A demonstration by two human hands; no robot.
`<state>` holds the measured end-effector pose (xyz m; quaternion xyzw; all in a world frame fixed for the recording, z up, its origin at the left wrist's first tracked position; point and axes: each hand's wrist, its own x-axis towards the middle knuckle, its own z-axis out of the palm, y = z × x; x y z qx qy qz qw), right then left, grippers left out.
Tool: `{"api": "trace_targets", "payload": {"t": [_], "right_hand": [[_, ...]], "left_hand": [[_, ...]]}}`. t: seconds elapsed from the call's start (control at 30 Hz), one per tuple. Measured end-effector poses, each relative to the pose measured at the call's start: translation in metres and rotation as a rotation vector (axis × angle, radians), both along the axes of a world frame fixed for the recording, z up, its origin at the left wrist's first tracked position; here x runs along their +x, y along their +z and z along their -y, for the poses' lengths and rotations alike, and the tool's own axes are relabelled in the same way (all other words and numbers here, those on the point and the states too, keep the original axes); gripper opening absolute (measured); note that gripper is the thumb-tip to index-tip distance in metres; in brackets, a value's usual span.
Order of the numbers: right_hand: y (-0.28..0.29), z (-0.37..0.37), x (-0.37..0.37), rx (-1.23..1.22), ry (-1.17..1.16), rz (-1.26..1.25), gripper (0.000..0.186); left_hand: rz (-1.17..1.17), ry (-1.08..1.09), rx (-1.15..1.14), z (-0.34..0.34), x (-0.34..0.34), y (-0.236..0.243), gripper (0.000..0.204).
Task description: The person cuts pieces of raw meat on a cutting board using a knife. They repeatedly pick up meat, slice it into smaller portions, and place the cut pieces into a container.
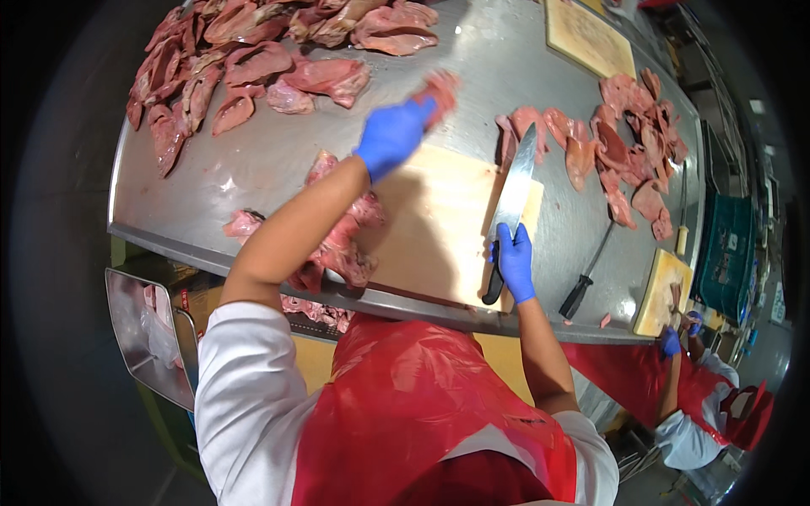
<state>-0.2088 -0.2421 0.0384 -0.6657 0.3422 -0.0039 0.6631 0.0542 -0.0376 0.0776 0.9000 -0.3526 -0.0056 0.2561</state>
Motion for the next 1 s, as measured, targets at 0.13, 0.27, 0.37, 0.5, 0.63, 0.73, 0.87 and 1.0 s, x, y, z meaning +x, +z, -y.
{"api": "trace_targets", "payload": {"t": [0.13, 0.27, 0.37, 0.5, 0.63, 0.73, 0.87, 1.0], "right_hand": [[0.011, 0.014, -0.008, 0.119, -0.047, 0.016, 0.017], [-0.011, 0.013, -0.012, 0.175, -0.030, 0.056, 0.021], [-0.008, 0.017, -0.009, 0.012, 0.124, -0.030, 0.023], [0.007, 0.027, -0.018, -0.365, 0.332, 0.122, 0.023], [0.018, 0.029, -0.022, -0.740, 0.525, 0.205, 0.023], [0.013, 0.016, -0.004, -0.758, 0.678, 0.190, 0.020], [0.026, -0.003, 0.000, -0.853, 0.683, 0.145, 0.019], [0.026, -0.017, 0.000, -0.984, 0.644, 0.046, 0.018]], "left_hand": [[-0.077, -0.247, -0.014, 0.022, -0.137, -0.029, 0.038], [-0.248, -0.247, 0.152, 0.019, -0.204, -0.033, 0.055], [-0.031, 0.092, -0.153, 0.027, -0.210, -0.049, 0.063], [-0.176, 0.216, 0.040, 0.026, -0.168, -0.069, 0.066], [-0.125, 0.204, 0.135, 0.032, -0.196, -0.029, 0.063], [0.054, 0.227, 0.038, 0.043, -0.193, -0.041, 0.065], [0.080, 0.235, -0.093, 0.018, -0.176, -0.081, 0.063], [0.213, 0.222, -0.104, 0.028, -0.185, -0.062, 0.048]]}}
